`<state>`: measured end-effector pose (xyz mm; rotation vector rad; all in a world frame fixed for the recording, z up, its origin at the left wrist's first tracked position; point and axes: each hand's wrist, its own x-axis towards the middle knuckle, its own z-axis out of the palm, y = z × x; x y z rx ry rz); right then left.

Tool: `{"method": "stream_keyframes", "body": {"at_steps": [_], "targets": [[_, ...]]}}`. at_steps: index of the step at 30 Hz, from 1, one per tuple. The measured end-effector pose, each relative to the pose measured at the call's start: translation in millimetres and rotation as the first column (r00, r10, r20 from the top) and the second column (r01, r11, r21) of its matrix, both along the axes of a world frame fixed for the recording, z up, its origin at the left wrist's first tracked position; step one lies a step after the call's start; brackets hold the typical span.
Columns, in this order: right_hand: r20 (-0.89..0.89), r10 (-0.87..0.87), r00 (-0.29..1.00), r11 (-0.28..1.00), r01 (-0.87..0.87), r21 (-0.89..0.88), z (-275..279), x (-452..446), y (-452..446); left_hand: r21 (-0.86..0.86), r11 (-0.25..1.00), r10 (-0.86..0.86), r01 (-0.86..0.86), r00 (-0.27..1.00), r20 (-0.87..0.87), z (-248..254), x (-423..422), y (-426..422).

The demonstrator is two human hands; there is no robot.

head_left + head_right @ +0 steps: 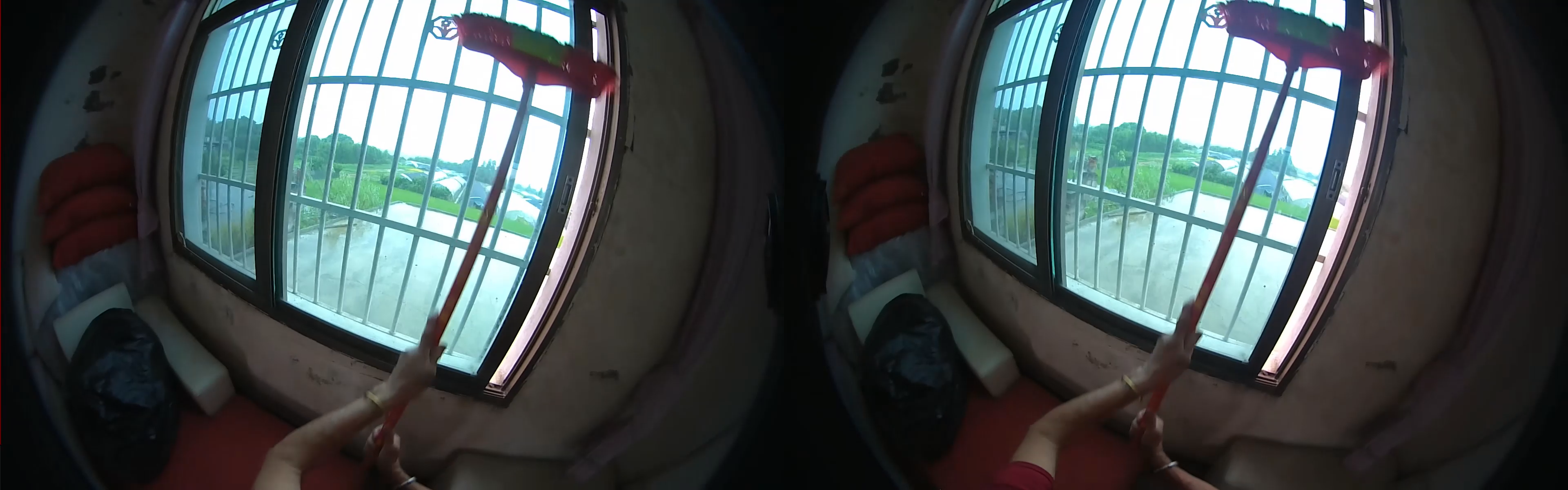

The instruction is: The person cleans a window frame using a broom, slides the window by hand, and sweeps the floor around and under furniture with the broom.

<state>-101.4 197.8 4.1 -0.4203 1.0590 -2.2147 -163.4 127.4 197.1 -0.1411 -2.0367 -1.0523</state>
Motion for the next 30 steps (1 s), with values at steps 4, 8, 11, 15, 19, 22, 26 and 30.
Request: {"method": "stream_keyframes", "body": {"at_steps": [4, 8, 11, 15, 19, 22, 26, 30], "targets": [[-0.075, -0.106, 0.992, 0.994, 0.104, -0.031, -96.2, 44.3, 15.0, 0.077, 0.995, -0.07, 0.06, 0.989, 0.13, -135.9, 80.6, 44.9], [-0.155, -0.178, 0.972, 0.984, 0.179, -0.004, -81.6, 39.8, 17.1, -0.288, 0.955, 0.107, -0.078, 0.991, 0.085, -208.1, 132.9, 77.8], [-0.234, -0.228, 0.945, 0.972, 0.237, 0.011, -52.6, 25.5, 21.2, 0.378, 0.926, -0.156, -0.022, 0.887, 0.434, -145.8, 155.9, 92.0], [-0.387, -0.264, 0.883, 0.958, 0.287, 0.002, 19.3, -7.8, 16.0, 0.223, 0.975, -0.039, 0.007, 0.99, 0.139, -108.9, 121.6, 65.1], [-0.5, -0.288, 0.817, 0.939, 0.342, 0.019, 92.2, -17.2, 10.2, 0.049, 0.998, 0.056, -0.046, 0.974, -0.219, -98.5, 104.7, 33.4], [-0.409, -0.142, 0.901, 0.97, 0.21, 0.125, 178.0, -39.2, -2.9, 0.245, 0.969, 0.004, 0.02, 0.995, -0.101, -88.6, 124.3, 33.6], [-0.336, -0.17, 0.926, 0.97, 0.217, 0.108, 213.4, 9.5, -13.9, 0.54, 0.841, -0.191, 0.005, 0.938, 0.289, -54.3, 151.1, 20.8], [-0.378, -0.19, 0.906, 0.977, 0.211, 0.016, 184.1, 45.2, -15.5, 0.08, 0.97, 0.24, -0.23, 0.959, -0.152, -110.7, 156.8, 20.0]]}}
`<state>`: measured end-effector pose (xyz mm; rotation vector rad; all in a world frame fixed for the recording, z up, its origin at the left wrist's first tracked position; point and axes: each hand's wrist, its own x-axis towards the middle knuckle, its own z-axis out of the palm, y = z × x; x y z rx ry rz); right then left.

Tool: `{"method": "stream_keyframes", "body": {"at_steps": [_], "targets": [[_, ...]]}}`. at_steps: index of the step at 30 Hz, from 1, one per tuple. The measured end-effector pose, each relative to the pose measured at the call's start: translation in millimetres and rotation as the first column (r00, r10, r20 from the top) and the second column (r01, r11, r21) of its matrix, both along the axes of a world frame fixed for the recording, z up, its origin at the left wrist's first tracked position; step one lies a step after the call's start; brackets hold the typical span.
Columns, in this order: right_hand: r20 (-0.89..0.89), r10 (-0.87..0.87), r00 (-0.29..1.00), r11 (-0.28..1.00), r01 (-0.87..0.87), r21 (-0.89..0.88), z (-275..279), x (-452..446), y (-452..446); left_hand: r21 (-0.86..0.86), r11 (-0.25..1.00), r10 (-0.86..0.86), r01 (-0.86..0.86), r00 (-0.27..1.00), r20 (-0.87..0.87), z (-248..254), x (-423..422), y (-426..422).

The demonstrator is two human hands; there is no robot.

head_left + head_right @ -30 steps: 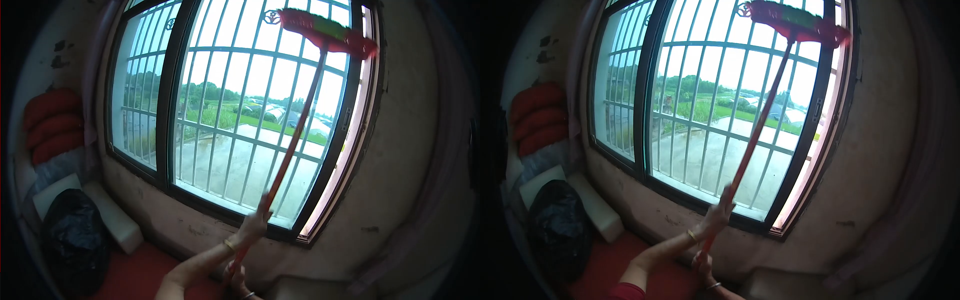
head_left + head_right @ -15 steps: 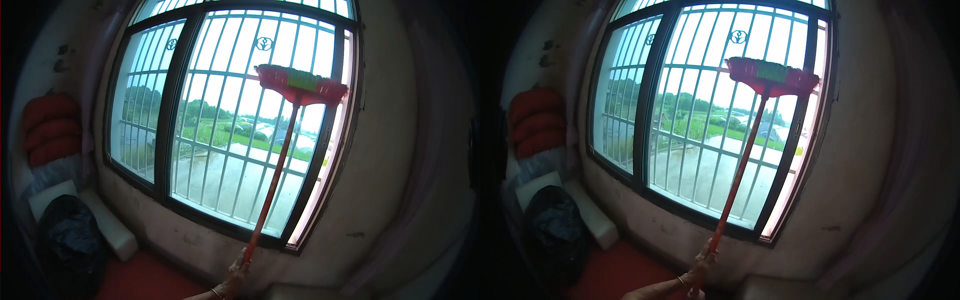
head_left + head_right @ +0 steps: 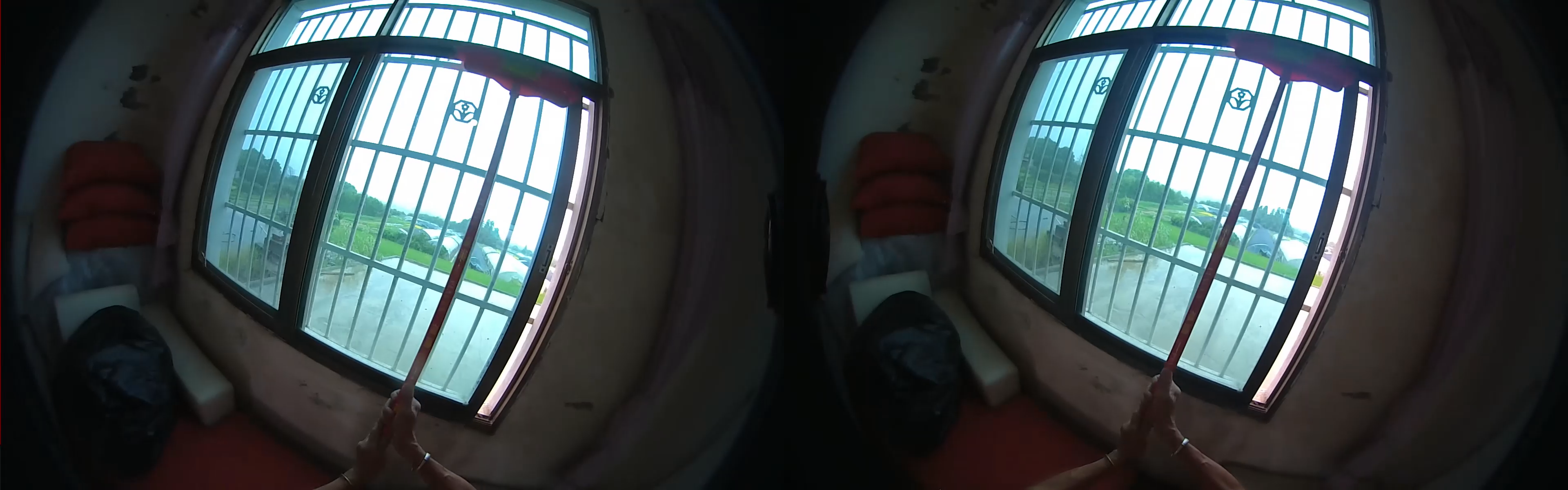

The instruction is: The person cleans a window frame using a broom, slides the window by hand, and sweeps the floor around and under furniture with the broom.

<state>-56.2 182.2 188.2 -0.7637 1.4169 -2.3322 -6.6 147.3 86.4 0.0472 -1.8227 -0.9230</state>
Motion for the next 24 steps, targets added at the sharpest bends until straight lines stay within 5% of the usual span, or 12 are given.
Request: {"method": "stream_keyframes", "body": {"at_steps": [5, 6, 9, 11, 13, 14, 17, 19, 22, 24], "targets": [[-0.052, 0.031, 0.998, 0.994, -0.036, -0.106, 0.9, -4.4, -0.3, -0.11, 0.991, 0.07, -0.078, 0.994, -0.082, 29.1, 11.1, 1.9], [-0.078, 0.009, 0.997, 0.994, -0.017, -0.106, 19.1, -14.6, -2.9, -0.072, 0.997, -0.037, 0.028, 0.991, -0.129, 37.8, -0.6, -4.3], [-0.112, -0.019, 0.994, 0.996, 0.009, -0.087, 96.4, -35.6, -1.0, -0.014, 0.986, -0.167, 0.167, 0.985, -0.035, 111.8, -18.9, -11.0], [-0.17, -0.045, 0.984, 0.994, 0.027, -0.108, 139.4, -57.0, -1.0, -0.123, 0.988, -0.113, 0.094, 0.982, -0.154, 154.7, -40.9, -10.1], [-0.229, -0.102, 0.968, 0.992, 0.084, -0.089, 181.2, -72.8, -2.5, 0.019, 0.982, -0.191, 0.19, 0.979, 0.064, 192.1, -59.8, -16.2], [-0.228, -0.112, 0.967, 0.99, 0.09, -0.104, 205.1, -80.6, -4.3, 0.187, 0.941, -0.296, 0.282, 0.954, 0.053, 222.2, -58.8, -15.2], [-0.344, -0.066, 0.937, 0.997, 0.046, -0.065, 282.7, -117.0, -11.7, 0.13, 0.927, -0.341, 0.351, 0.936, -0.09, 300.5, -80.8, -25.2], [-0.433, -0.199, 0.879, 0.98, 0.167, -0.111, 344.9, -127.4, -17.7, 0.07, 0.928, -0.355, 0.366, 0.925, -0.132, 358.0, -86.3, -27.4], [-0.551, -0.119, 0.826, 0.992, 0.072, -0.107, 424.3, -120.0, -12.3, -0.138, 0.96, -0.263, 0.242, 0.951, -0.164, 434.7, -87.9, -30.7], [-0.613, -0.001, 0.79, 0.977, -0.13, -0.17, 456.0, -123.4, -16.8, -0.054, 0.957, -0.288, 0.283, 0.944, -0.16, 465.3, -69.7, -31.3]]}}
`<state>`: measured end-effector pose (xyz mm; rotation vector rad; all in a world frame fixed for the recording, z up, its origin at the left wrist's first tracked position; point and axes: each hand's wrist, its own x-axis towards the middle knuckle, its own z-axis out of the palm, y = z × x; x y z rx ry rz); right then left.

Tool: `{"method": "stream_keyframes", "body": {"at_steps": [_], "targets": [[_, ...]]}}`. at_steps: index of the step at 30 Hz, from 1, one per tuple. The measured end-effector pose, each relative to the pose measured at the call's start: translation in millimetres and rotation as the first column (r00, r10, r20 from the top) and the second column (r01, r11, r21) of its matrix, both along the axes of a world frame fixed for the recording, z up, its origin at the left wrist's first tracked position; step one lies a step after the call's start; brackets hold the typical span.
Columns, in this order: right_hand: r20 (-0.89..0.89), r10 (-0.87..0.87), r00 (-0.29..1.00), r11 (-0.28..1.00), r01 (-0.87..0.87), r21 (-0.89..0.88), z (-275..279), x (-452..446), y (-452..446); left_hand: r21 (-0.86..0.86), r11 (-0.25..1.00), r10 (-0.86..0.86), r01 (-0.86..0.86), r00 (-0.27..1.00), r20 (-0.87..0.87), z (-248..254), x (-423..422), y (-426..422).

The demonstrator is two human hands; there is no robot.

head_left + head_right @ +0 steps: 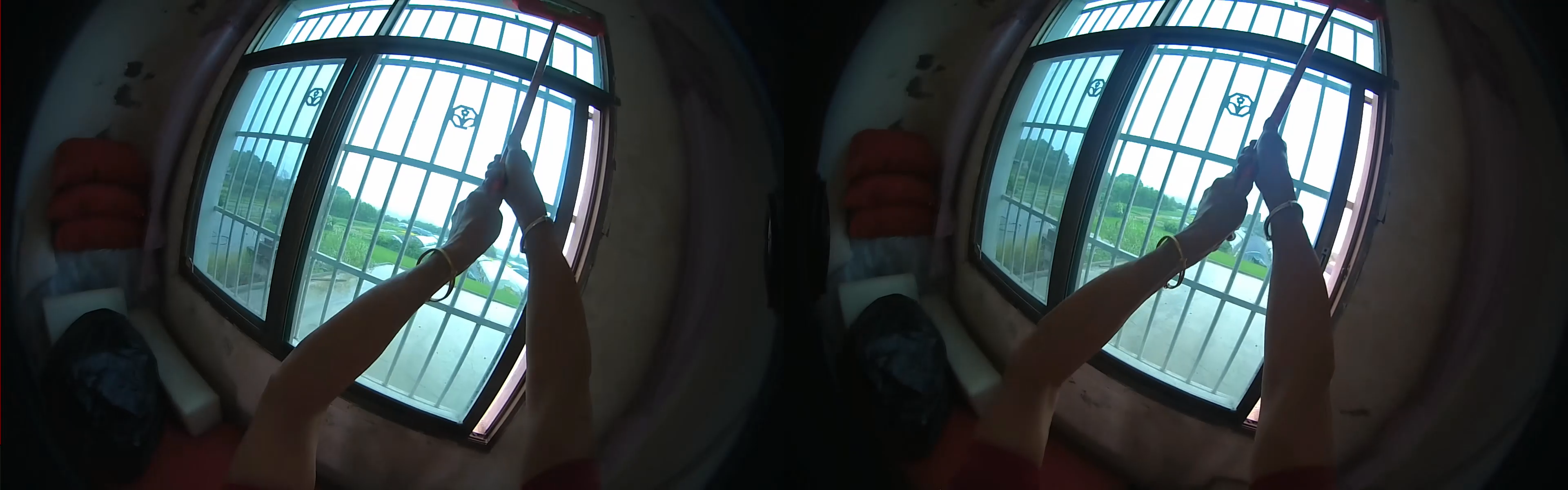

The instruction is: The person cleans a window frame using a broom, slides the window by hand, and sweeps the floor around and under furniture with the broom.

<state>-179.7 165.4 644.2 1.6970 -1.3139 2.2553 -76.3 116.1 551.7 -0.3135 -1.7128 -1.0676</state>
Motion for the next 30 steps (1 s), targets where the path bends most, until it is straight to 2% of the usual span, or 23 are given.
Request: {"method": "stream_keyframes", "body": {"at_steps": [2, 3, 4, 5, 6, 9, 10, 12, 13, 15, 16, 17, 18, 19, 20, 21, 22, 24, 25, 26, 27, 28, 30], "targets": [[0.029, -0.042, 0.999, 0.998, 0.044, -0.045, 2.6, 22.3, -12.9, -0.025, 0.991, 0.133, -0.131, 0.982, 0.137, 12.8, 12.4, -9.6], [0.043, -0.036, 0.998, 0.999, 0.037, -0.028, 0.6, 22.8, -25.2, -0.019, 0.989, 0.147, -0.146, 0.98, 0.133, 7.4, 14.5, -18.2], [0.056, -0.03, 0.998, 1.0, 0.03, -0.007, -3.8, 24.8, -38.9, -0.066, 0.968, 0.244, -0.243, 0.97, 0.019, -4.1, 13.5, -30.8], [0.229, -0.004, 0.974, 1.0, 0.008, -0.019, -5.3, 29.4, -59.1, -0.104, 0.933, 0.335, -0.344, 0.937, -0.097, -13.4, 13.7, -45.1], [0.202, -0.038, 0.979, 0.999, 0.044, -0.027, -15.0, 34.5, -76.0, -0.13, 0.893, 0.434, -0.431, 0.901, -0.003, -19.2, 14.0, -61.0], [0.261, 0.002, 0.965, 0.997, -0.023, 0.076, -42.2, 61.5, -114.5, -0.089, 0.866, 0.499, -0.492, 0.861, 0.101, -42.7, 51.2, -86.5], [0.244, 0.006, 0.97, 0.994, -0.032, 0.103, -48.1, 64.0, -129.7, 0.002, 0.869, 0.489, -0.495, 0.858, 0.159, -48.6, 53.6, -97.9], [0.247, 0.05, 0.968, 0.993, -0.076, 0.096, -60.0, 82.8, -152.4, 0.013, 0.849, 0.523, -0.529, 0.842, 0.135, -63.4, 56.9, -124.9], [0.229, 0.089, 0.969, 0.978, -0.128, 0.163, -65.7, 89.2, -159.8, 0.022, 0.841, 0.532, -0.54, 0.834, 0.148, -68.8, 61.7, -133.9], [0.221, 0.099, 0.97, 0.97, -0.143, 0.194, -77.5, 104.3, -177.1, 0.153, 0.882, 0.395, -0.445, 0.877, 0.275, -80.8, 77.0, -149.3], [0.209, 0.098, 0.973, 0.967, -0.143, 0.21, -82.5, 110.9, -189.2, 0.171, 0.869, 0.408, -0.465, 0.868, 0.284, -87.6, 89.1, -155.2], [0.16, 0.07, 0.985, 0.962, -0.11, 0.252, -87.2, 112.6, -204.1, 0.19, 0.882, 0.391, -0.431, 0.895, 0.213, -95.7, 101.0, -160.7], [0.224, 0.083, 0.971, 0.963, -0.135, 0.232, -95.6, 133.6, -205.2, 0.202, 0.895, 0.375, -0.397, 0.916, 0.139, -102.8, 112.8, -165.1], [0.205, 0.103, 0.973, 0.958, -0.152, 0.243, -103.4, 147.5, -205.5, 0.367, 0.907, 0.133, -0.205, 0.968, 0.213, -105.4, 132.9, -165.1], [0.187, 0.122, 0.975, 0.953, -0.167, 0.252, -110.2, 160.0, -206.4, 0.38, 0.898, 0.146, -0.221, 0.965, 0.217, -110.0, 152.3, -162.8], [0.282, 0.121, 0.952, 0.954, -0.19, 0.231, -114.4, 170.6, -214.2, 0.446, 0.884, 0.041, -0.141, 0.973, 0.227, -116.0, 169.9, -160.8], [0.285, 0.13, 0.95, 0.948, -0.203, 0.246, -122.1, 176.7, -215.8, 0.51, 0.858, -0.066, -0.06, 0.972, 0.225, -123.2, 184.9, -160.6], [0.129, 0.083, 0.988, 0.914, -0.127, 0.385, -143.2, 190.2, -209.8, 0.484, 0.857, 0.037, -0.176, 0.958, 0.283, -154.9, 200.5, -166.1], [0.084, 0.041, 0.996, 0.928, -0.069, 0.365, -150.4, 190.5, -210.0, 0.443, 0.855, 0.127, -0.269, 0.937, 0.325, -177.6, 207.8, -161.4], [0.107, 0.068, 0.992, 0.94, -0.1, 0.327, -157.8, 193.6, -205.1, 0.363, 0.846, 0.253, -0.391, 0.893, 0.373, -208.4, 209.0, -160.5], [0.143, 0.119, 0.983, 0.954, -0.153, 0.258, -163.4, 182.3, -212.9, 0.127, 0.806, 0.561, -0.578, 0.814, 0.149, -245.2, 204.1, -159.9], [0.176, 0.168, 0.97, 0.962, -0.2, 0.185, -171.9, 169.4, -220.4, 0.269, 0.827, 0.405, -0.494, 0.855, 0.324, -256.1, 222.0, -135.1], [0.278, 0.051, 0.959, 0.975, -0.107, 0.192, -186.2, 180.1, -204.7, 0.264, 0.803, 0.385, -0.535, 0.803, 0.456, -303.0, 231.3, -108.6]]}}
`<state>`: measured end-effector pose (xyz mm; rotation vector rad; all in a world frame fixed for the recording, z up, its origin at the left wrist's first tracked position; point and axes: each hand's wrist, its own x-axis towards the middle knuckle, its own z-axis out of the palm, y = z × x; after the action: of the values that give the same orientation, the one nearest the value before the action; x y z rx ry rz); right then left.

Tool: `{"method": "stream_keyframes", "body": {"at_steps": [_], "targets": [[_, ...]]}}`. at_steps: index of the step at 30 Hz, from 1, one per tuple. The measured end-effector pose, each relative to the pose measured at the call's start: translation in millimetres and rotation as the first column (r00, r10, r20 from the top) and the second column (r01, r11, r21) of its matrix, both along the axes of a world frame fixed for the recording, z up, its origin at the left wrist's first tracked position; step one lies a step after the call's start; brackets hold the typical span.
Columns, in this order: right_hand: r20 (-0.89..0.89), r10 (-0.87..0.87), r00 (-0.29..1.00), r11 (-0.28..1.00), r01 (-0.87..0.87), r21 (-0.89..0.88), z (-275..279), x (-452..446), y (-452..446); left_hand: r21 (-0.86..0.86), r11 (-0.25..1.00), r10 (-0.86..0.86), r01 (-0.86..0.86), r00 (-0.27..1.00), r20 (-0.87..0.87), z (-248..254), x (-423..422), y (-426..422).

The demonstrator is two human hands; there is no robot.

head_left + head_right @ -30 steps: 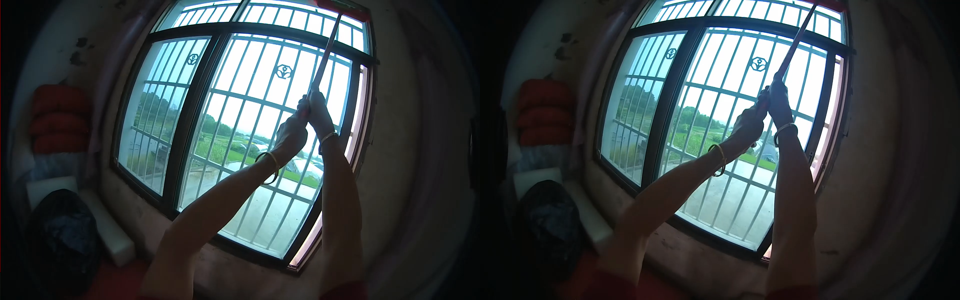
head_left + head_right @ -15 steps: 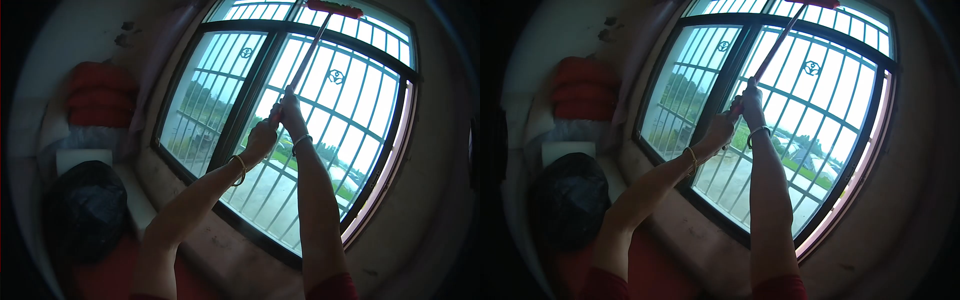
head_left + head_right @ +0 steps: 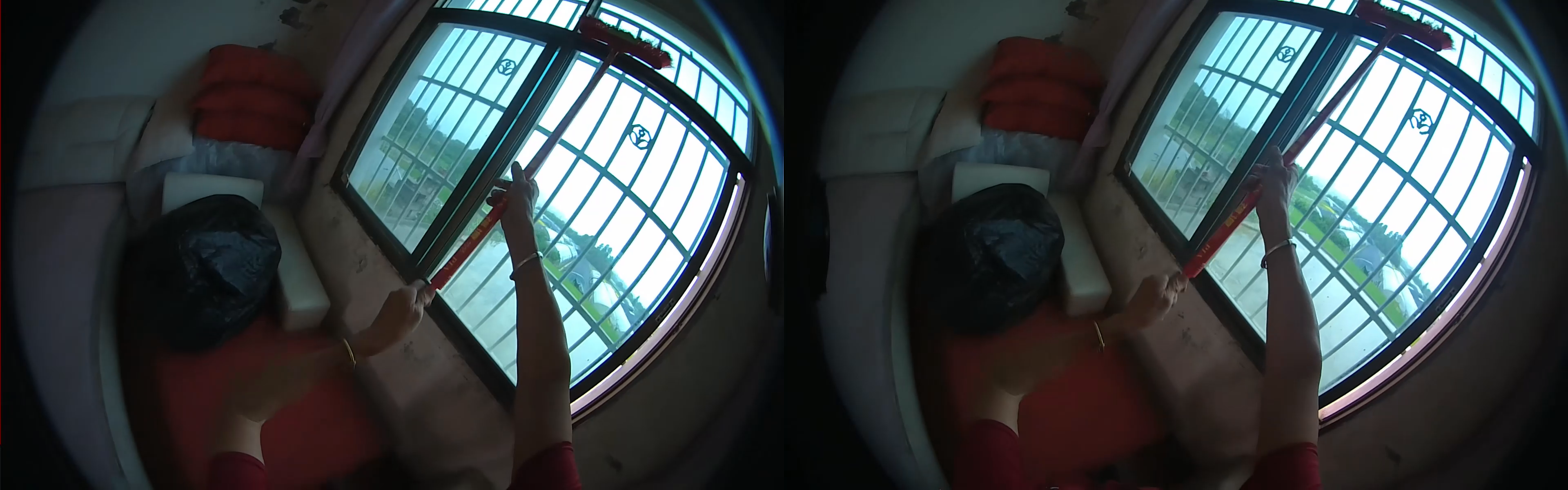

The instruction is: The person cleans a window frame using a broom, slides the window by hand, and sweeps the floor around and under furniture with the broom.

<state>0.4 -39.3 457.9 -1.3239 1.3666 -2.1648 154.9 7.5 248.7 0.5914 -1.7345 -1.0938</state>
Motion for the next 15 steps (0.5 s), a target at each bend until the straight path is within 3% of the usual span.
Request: {"method": "stream_keyframes", "body": {"at_steps": [1, 2, 5, 6, 7, 8, 11, 12, 13, 14, 15], "targets": [[0.045, 0.059, 0.997, 0.998, -0.059, 0.002, -17.2, -7.0, -0.6, -0.127, 0.992, -0.032, 0.019, 0.995, -0.1, -54.6, -18.8, -7.5], [0.055, 0.061, 0.997, 0.998, -0.062, 0.016, -41.0, -12.6, -3.0, -0.113, 0.993, -0.027, 0.017, 0.995, -0.091, -75.8, -13.8, 7.2], [0.065, 0.095, 0.993, 0.996, -0.094, -0.012, -92.8, -23.1, -3.5, -0.034, 0.999, -0.03, 0.029, 0.999, -0.027, -90.9, 2.3, 22.1], [0.08, 0.058, 0.995, 0.998, -0.056, -0.029, -105.3, -21.9, -0.6, -0.268, 0.939, 0.216, -0.213, 0.976, -0.018, -87.8, 9.2, 23.5], [0.093, 0.021, 0.995, 0.999, -0.017, -0.042, -116.9, -20.3, 0.8, -0.483, 0.77, 0.443, -0.417, 0.894, -0.066, -87.6, 13.4, 23.7], [0.106, 0.02, 0.994, 1.0, -0.017, -0.023, -129.8, -18.5, 3.1, -0.473, 0.779, 0.444, -0.412, 0.895, -0.047, -94.4, 11.9, 19.5], [0.182, 0.088, 0.979, 0.995, -0.093, 0.021, -162.8, -3.7, 17.8, -0.379, 0.896, 0.29, -0.229, 0.95, 0.111, -129.0, -10.3, 12.4], [0.24, 0.107, 0.965, 0.994, -0.113, 0.01, -168.6, 5.5, 23.9, -0.164, 0.986, 0.055, -0.039, 0.994, 0.093, -139.1, -19.9, 16.2], [0.229, 0.105, 0.968, 0.994, -0.107, -0.005, -177.2, 0.9, 22.8, 0.051, 0.986, -0.162, 0.16, 0.987, 0.023, -149.0, -26.8, 19.0], [0.218, 0.107, 0.97, 0.994, -0.104, -0.022, -183.2, -6.5, 20.8, 0.069, 0.985, -0.159, 0.156, 0.987, 0.039, -158.4, -32.2, 20.4], [0.189, 0.054, 0.98, 0.998, -0.055, -0.002, -183.5, -13.5, 19.3, 0.259, 0.925, -0.258, 0.279, 0.959, -0.113, -167.2, -39.4, 20.9]]}}
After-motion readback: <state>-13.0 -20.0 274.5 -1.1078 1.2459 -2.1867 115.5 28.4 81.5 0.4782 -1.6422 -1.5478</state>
